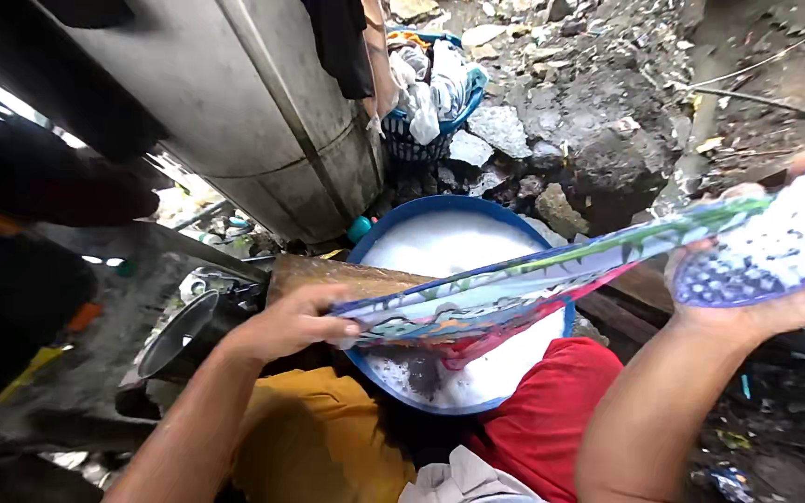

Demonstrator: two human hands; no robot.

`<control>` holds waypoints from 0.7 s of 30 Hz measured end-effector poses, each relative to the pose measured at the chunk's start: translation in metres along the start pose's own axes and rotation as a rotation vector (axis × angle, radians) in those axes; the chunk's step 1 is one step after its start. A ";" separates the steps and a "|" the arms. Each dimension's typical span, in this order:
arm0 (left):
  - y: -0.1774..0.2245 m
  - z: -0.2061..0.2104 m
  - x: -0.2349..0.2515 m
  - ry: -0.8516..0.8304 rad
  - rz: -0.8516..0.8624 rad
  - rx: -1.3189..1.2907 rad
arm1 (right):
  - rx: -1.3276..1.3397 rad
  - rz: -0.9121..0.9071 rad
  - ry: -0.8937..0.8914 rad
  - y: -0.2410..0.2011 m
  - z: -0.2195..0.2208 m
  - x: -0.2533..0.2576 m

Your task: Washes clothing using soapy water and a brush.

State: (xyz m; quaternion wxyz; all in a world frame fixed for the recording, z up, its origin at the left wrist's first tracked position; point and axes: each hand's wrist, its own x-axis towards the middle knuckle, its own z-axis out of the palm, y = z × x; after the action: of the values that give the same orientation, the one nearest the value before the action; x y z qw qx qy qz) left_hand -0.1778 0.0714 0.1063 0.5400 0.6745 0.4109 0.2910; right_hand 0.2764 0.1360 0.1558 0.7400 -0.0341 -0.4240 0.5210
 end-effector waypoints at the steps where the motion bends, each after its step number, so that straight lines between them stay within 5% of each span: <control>1: 0.004 -0.008 -0.006 0.023 0.058 -0.045 | -0.053 0.020 0.012 -0.001 -0.005 -0.007; 4: 0.003 -0.021 -0.013 0.089 0.054 -0.053 | -0.270 0.114 0.098 0.023 -0.011 -0.022; 6: -0.014 -0.023 -0.005 0.222 -0.159 0.088 | -0.397 0.243 0.258 0.063 -0.026 -0.026; 9: -0.085 -0.034 0.016 0.278 -0.563 0.499 | -0.720 0.645 0.415 0.155 -0.070 -0.041; 11: -0.126 -0.040 0.014 0.253 -0.688 0.819 | -0.988 0.973 0.451 0.216 -0.082 -0.059; 13: -0.141 -0.049 0.002 0.363 -0.647 0.955 | -1.102 1.057 0.337 0.269 -0.058 -0.077; 18: -0.167 -0.057 -0.020 0.523 -0.607 0.766 | -1.217 0.844 -0.358 0.360 0.115 -0.151; 21: -0.177 -0.055 -0.021 0.571 -0.619 0.532 | -1.298 0.831 -0.617 0.378 0.121 -0.177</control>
State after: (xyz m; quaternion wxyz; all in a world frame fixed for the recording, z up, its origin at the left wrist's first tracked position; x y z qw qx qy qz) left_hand -0.2766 0.0936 -0.0504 0.2762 0.5286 0.7833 0.1753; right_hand -0.1015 0.1192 -0.0578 0.1707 -0.4637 -0.7772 0.3896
